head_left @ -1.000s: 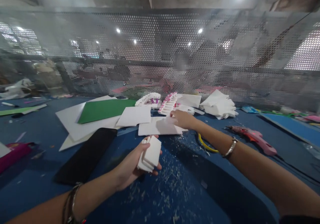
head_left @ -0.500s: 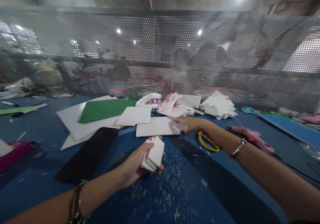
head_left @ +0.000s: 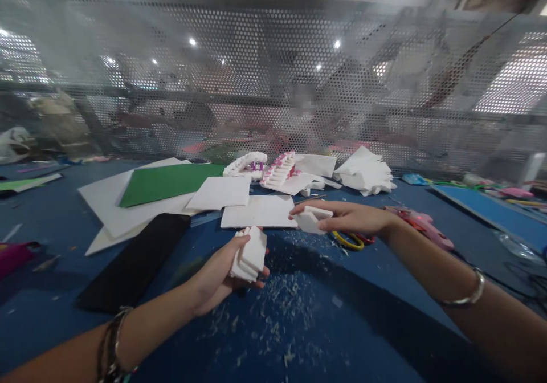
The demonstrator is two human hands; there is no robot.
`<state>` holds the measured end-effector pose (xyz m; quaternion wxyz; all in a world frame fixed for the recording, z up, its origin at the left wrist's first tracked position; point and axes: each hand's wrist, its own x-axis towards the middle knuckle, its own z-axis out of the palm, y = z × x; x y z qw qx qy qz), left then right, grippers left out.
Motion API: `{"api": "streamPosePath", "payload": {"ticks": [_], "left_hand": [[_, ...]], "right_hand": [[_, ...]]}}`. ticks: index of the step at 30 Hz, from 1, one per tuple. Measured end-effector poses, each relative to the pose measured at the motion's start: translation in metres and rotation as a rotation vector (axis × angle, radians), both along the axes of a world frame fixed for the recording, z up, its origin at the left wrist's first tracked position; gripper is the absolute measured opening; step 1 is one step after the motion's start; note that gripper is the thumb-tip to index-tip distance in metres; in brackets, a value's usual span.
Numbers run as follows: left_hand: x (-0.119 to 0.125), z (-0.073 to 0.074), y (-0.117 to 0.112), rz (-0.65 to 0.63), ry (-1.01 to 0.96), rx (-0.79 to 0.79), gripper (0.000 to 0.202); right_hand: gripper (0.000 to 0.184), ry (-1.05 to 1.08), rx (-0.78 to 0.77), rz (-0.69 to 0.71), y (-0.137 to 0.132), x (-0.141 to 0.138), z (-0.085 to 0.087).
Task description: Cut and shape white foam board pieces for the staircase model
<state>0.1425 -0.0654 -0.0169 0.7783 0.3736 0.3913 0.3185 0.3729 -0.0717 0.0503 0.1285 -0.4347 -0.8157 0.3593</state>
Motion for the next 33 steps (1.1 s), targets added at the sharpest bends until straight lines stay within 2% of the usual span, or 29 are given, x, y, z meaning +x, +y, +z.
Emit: {"api": "streamPosePath", "payload": {"ticks": [3,7,11,17,21,24,26,29,33], "left_hand": [[0.001,0.000,0.000,0.043,-0.002,-0.013,0.028],[0.001,-0.002,0.000,0.041,-0.076,-0.055,0.023],[0.001,-0.006,-0.001,0.013,-0.152,-0.045,0.024],[-0.001,-0.008,-0.003,-0.038,-0.149,0.087,0.048],[-0.003,-0.010,-0.003,-0.037,-0.066,0.343,0.060],[-0.004,-0.012,-0.003,-0.034,0.025,0.504,0.060],[-0.004,-0.013,-0.002,-0.035,0.069,0.553,0.057],[-0.005,-0.014,-0.001,-0.029,0.098,0.594,0.053],[-0.005,-0.012,-0.002,-0.056,0.070,0.555,0.047]], "right_hand": [[0.045,0.055,0.053,-0.002,-0.009,-0.029,-0.017],[0.051,0.138,0.340,-0.040,-0.015,-0.064,-0.047],[0.059,0.130,0.447,0.056,-0.017,-0.078,-0.067],[0.045,0.101,0.465,0.021,-0.018,-0.074,-0.063],[0.035,0.210,0.463,-0.200,-0.016,-0.071,-0.058],[0.032,0.135,0.409,-0.317,-0.013,-0.067,-0.058],[0.033,-0.056,0.432,-0.300,-0.011,-0.064,-0.060],[0.042,-0.341,0.488,-0.191,-0.010,-0.058,-0.066],[0.054,-0.479,0.386,-0.077,-0.013,-0.050,-0.062]]}}
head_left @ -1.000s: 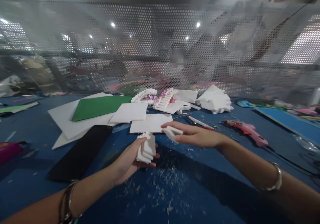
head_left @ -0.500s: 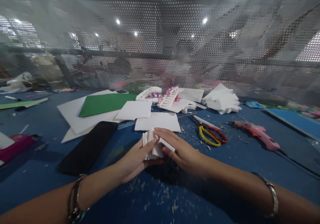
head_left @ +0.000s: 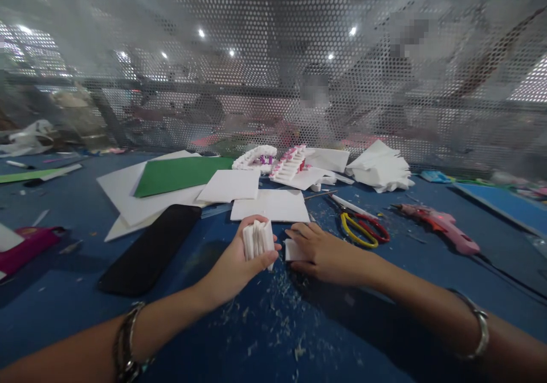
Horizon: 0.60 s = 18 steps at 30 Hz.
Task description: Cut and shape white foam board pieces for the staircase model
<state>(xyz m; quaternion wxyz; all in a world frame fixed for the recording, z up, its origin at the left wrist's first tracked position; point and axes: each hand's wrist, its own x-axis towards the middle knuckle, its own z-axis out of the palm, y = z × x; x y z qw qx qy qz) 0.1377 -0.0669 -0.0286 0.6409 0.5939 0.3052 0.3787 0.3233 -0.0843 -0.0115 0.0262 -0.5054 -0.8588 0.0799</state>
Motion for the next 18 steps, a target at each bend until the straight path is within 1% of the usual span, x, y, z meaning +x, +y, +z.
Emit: {"api": "streamPosePath", "payload": {"ticks": [1,3,5,6,8,10,12,14,16,18], "left_hand": [[0.000,0.000,0.000,-0.006,-0.006,-0.010,0.047],[0.000,0.001,-0.001,-0.014,-0.017,-0.016,0.047],[0.001,0.001,-0.003,-0.026,-0.019,-0.001,0.048],[0.001,0.000,-0.004,-0.031,-0.019,0.014,0.047],[0.003,0.000,-0.005,-0.026,-0.029,0.042,0.046],[0.004,0.000,-0.007,-0.008,-0.048,0.045,0.044],[0.004,0.001,-0.007,0.007,-0.057,0.034,0.044],[0.004,0.001,-0.007,0.008,-0.049,0.034,0.044],[0.003,0.001,-0.007,0.022,-0.024,0.061,0.042],[0.002,0.001,-0.007,0.047,0.007,0.082,0.040]], "right_hand": [[0.055,-0.002,-0.024,-0.006,-0.001,0.001,0.004],[0.058,0.053,-0.020,-0.035,-0.003,0.000,0.013],[0.065,0.217,-0.022,-0.047,-0.006,-0.005,0.018],[0.069,0.332,-0.051,-0.035,-0.007,-0.009,0.018],[0.074,0.553,-0.133,0.011,-0.011,-0.017,0.013],[0.068,0.687,-0.134,0.010,-0.013,-0.025,0.004],[0.062,0.743,-0.117,-0.032,-0.014,-0.030,-0.004],[0.061,0.768,-0.142,-0.059,-0.014,-0.030,-0.006],[0.062,0.796,-0.191,-0.097,-0.012,-0.027,-0.002],[0.060,0.859,-0.297,-0.149,-0.010,-0.022,0.005]]}}
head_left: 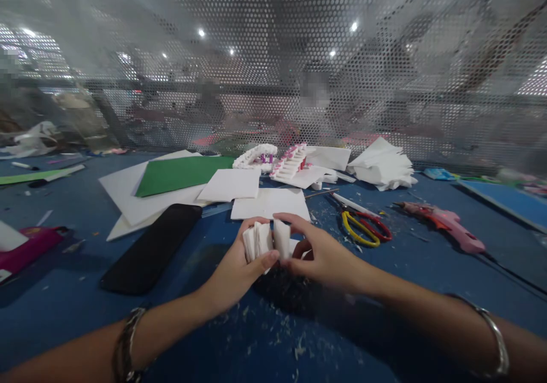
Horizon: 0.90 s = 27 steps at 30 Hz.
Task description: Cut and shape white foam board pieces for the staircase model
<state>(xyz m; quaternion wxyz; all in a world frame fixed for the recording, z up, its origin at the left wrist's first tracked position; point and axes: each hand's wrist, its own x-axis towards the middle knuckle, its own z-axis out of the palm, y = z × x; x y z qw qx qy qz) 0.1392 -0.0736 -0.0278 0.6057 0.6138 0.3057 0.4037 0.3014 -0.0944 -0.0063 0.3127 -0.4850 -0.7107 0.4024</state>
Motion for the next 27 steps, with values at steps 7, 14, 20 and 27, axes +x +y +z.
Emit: {"api": "streamPosePath", "payload": {"ticks": [7,14,20,27], "left_hand": [[0.000,0.002,0.002,0.025,-0.038,-0.078,0.043],[0.001,0.002,0.004,0.030,-0.082,-0.142,0.042],[0.002,0.005,0.004,0.035,-0.085,-0.182,0.042],[0.003,0.003,-0.001,0.039,-0.168,-0.430,0.045]], "right_hand": [[0.054,0.007,-0.085,0.014,0.004,0.011,0.014],[0.050,-0.749,0.427,0.042,0.003,0.031,0.033],[0.041,-1.024,0.265,0.205,0.007,0.024,0.015],[0.053,-0.619,0.344,0.144,-0.001,0.016,0.017]]}}
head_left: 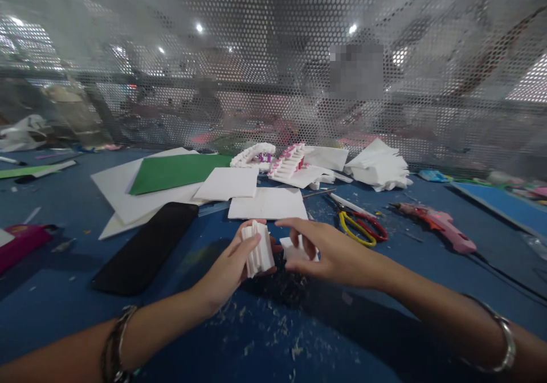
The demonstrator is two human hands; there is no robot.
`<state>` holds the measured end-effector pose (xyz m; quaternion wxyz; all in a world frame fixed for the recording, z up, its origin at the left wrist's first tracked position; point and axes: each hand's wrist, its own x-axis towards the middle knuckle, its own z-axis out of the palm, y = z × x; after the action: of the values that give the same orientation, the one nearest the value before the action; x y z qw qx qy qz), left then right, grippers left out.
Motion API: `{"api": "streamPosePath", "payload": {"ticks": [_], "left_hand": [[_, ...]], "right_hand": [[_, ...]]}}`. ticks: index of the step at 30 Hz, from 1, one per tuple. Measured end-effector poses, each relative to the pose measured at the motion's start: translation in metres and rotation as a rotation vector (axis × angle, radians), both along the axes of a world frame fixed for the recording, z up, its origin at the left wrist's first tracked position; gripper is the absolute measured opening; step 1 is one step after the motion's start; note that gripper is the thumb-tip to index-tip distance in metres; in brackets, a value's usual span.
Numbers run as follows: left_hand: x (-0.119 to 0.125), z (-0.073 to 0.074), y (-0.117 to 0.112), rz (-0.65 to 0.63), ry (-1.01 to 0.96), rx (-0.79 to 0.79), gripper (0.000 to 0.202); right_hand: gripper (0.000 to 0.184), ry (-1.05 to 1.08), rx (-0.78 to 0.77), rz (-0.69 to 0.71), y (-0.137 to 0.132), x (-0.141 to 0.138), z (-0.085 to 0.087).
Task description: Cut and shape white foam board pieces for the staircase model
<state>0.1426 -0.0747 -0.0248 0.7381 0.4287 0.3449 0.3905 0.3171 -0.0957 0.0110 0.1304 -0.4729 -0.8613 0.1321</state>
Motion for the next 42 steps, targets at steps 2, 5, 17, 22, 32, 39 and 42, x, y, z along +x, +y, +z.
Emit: {"api": "streamPosePath", "payload": {"ticks": [2,5,17,22,32,39,42], "left_hand": [[0.001,-0.001,-0.002,-0.027,-0.035,-0.085,0.049],[0.001,-0.002,-0.005,-0.092,-0.056,-0.136,0.053],[-0.002,0.000,-0.002,-0.055,0.055,-0.008,0.051],[-0.001,-0.002,-0.002,-0.104,0.064,0.022,0.057],[-0.004,-0.006,-0.009,-0.188,0.102,0.062,0.043],[0.000,0.005,-0.008,-0.098,0.033,-0.212,0.029],[0.000,0.008,-0.007,-0.073,0.033,-0.227,0.029]], "right_hand": [[0.075,0.102,0.102,0.071,-0.001,-0.005,-0.005],[0.074,0.096,0.199,0.184,0.000,-0.012,-0.016],[0.057,-0.134,-0.053,0.114,0.014,0.025,0.005],[0.074,-0.118,-0.044,0.169,0.011,0.018,0.004],[0.063,0.111,0.100,0.240,-0.002,-0.012,-0.010],[0.039,-0.043,0.080,0.085,0.005,0.008,0.004],[0.049,-0.247,0.032,0.042,0.008,0.015,-0.002]]}}
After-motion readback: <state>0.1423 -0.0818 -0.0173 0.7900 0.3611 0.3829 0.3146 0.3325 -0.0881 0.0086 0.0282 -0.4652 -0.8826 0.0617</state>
